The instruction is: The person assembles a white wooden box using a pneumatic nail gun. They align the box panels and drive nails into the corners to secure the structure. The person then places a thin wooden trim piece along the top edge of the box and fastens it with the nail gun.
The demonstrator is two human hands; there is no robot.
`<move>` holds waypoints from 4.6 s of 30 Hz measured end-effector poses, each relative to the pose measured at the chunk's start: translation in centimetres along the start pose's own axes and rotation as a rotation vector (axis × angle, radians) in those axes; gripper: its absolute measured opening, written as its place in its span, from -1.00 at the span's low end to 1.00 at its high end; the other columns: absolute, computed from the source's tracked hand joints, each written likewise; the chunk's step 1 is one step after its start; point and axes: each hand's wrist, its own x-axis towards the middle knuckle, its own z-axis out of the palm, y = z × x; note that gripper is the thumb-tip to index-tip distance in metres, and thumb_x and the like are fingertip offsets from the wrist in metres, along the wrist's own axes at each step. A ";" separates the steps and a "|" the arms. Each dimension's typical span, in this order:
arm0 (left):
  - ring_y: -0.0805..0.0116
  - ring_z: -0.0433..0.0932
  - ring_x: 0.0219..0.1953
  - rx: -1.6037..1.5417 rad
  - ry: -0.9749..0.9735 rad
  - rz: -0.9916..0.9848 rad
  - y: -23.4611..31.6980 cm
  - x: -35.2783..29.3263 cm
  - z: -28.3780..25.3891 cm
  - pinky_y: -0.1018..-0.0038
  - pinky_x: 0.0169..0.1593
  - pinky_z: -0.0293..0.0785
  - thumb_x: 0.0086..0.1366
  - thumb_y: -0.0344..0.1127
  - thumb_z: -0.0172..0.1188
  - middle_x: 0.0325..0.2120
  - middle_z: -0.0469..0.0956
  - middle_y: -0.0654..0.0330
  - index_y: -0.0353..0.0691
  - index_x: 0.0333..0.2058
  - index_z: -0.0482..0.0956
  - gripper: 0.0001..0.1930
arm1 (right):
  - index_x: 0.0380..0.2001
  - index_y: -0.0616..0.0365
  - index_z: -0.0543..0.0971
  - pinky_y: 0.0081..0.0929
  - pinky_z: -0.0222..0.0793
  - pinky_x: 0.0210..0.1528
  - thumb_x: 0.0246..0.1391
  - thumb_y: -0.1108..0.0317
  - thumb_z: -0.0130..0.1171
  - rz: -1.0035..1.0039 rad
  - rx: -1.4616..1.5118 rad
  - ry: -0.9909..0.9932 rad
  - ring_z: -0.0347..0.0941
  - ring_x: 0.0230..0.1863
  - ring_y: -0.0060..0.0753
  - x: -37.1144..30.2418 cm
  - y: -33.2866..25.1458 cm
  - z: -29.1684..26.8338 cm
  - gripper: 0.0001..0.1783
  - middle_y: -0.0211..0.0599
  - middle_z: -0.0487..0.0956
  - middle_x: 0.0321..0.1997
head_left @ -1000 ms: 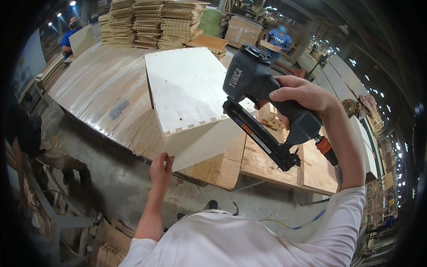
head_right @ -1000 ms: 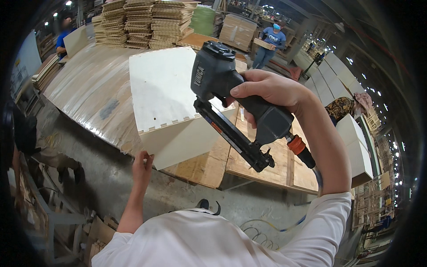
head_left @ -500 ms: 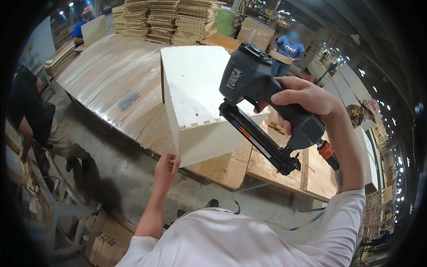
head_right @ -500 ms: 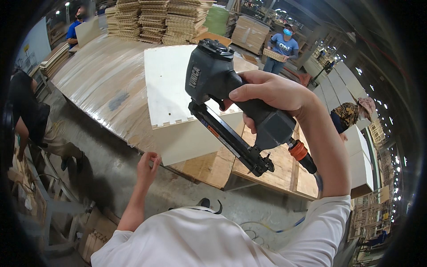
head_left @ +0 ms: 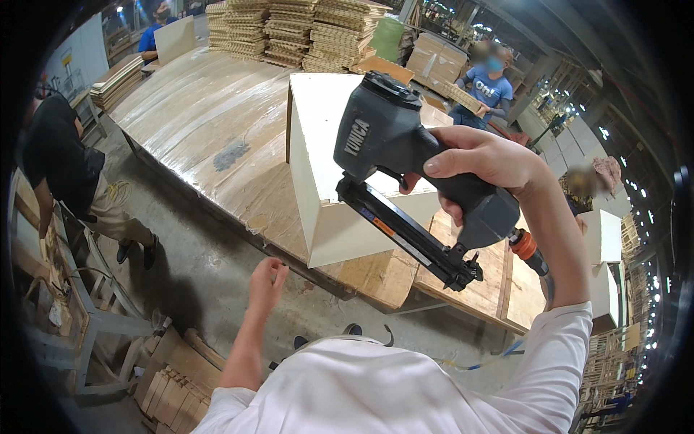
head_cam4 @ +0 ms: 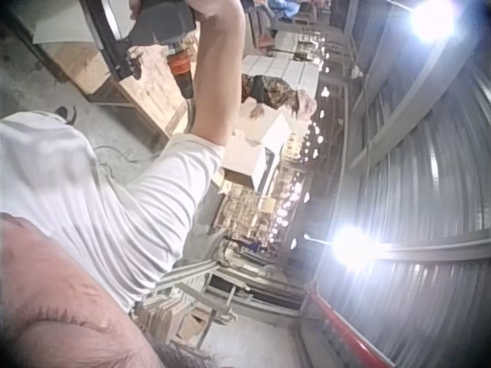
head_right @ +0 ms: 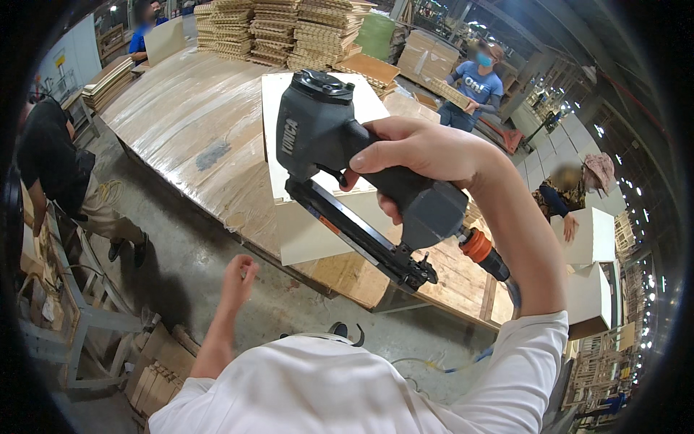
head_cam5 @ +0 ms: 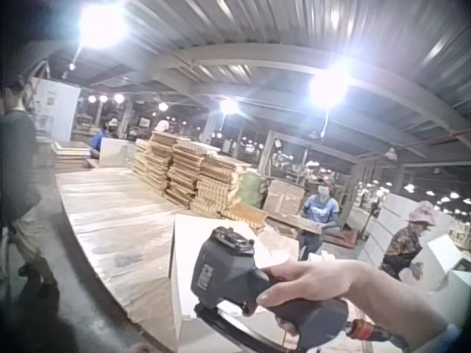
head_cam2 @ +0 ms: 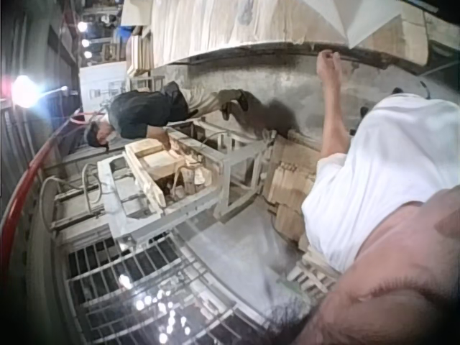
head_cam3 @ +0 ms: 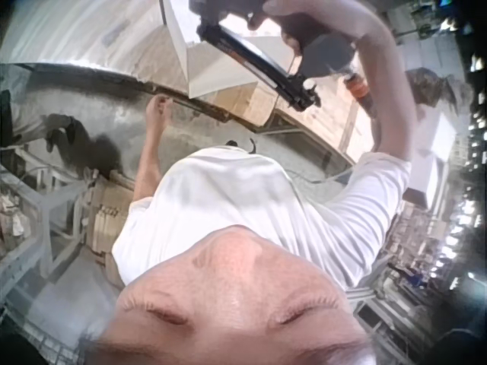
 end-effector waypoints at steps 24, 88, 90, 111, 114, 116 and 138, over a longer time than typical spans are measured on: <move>0.08 0.56 -0.46 0.207 -0.096 0.177 13.9 1.5 4.9 0.29 -0.35 0.48 0.24 -0.25 0.10 -0.46 0.54 -0.03 -0.29 -0.21 0.48 -0.76 | -0.04 0.27 0.34 -0.50 0.40 -0.50 0.02 0.48 0.13 -0.458 0.332 0.464 0.47 -0.56 -0.49 -4.8 28.5 -4.7 -0.60 -0.31 0.46 -0.40; -0.04 0.58 -0.40 0.068 0.053 0.101 10.0 -1.3 8.3 0.29 -0.37 0.47 0.22 -0.24 0.23 -0.42 0.59 -0.03 -0.25 -0.11 0.44 -0.68 | -0.10 0.37 0.37 -0.54 0.53 -0.59 -0.01 0.42 0.15 0.066 0.063 0.317 0.51 -0.61 -0.53 -12.9 8.5 -10.3 -0.60 -0.16 0.56 -0.21; -0.03 0.58 -0.39 0.060 0.053 0.104 9.9 -1.3 8.3 0.29 -0.36 0.47 0.22 -0.23 0.23 -0.42 0.59 -0.03 -0.25 -0.13 0.45 -0.69 | -0.10 0.39 0.36 -0.54 0.53 -0.60 -0.01 0.43 0.15 0.015 0.093 0.249 0.52 -0.61 -0.53 -12.3 8.2 -9.9 -0.60 -0.15 0.56 -0.19; -0.01 0.55 -0.49 0.126 0.058 0.088 9.9 -1.3 8.3 0.25 -0.42 0.45 0.22 -0.13 0.22 -0.50 0.57 0.02 -0.20 -0.16 0.45 -0.67 | -0.10 0.35 0.39 -0.58 0.50 -0.57 0.00 0.45 0.16 0.014 0.068 0.137 0.49 -0.59 -0.58 -9.0 5.6 -5.5 -0.63 -0.29 0.53 -0.26; 0.00 0.55 -0.49 0.155 0.041 0.071 9.8 -1.3 8.3 0.25 -0.42 0.45 0.23 -0.12 0.21 -0.49 0.57 0.04 -0.19 -0.15 0.45 -0.67 | -0.09 0.32 0.39 -0.59 0.49 -0.57 0.00 0.45 0.17 0.053 0.064 0.103 0.49 -0.60 -0.58 -8.3 5.4 -4.9 -0.62 -0.31 0.53 -0.24; -0.01 0.55 -0.48 0.137 0.050 0.094 9.9 -1.3 8.3 0.25 -0.42 0.44 0.24 -0.11 0.19 -0.48 0.58 0.05 -0.17 -0.14 0.45 -0.67 | -0.08 0.35 0.37 -0.58 0.50 -0.58 -0.01 0.46 0.16 0.058 0.035 0.093 0.49 -0.60 -0.57 -8.0 5.1 -4.6 -0.59 -0.28 0.54 -0.26; 0.06 0.54 -0.26 0.139 -0.056 0.064 5.0 -4.1 7.0 0.24 -0.21 0.43 0.21 -0.18 0.20 -0.33 0.56 0.07 -0.24 -0.23 0.46 -0.72 | -0.12 0.28 0.40 -0.55 0.45 -0.60 0.02 0.39 0.18 -0.063 -0.102 -0.137 0.50 -0.58 -0.49 -4.1 2.9 -1.4 -0.64 -0.32 0.47 -0.39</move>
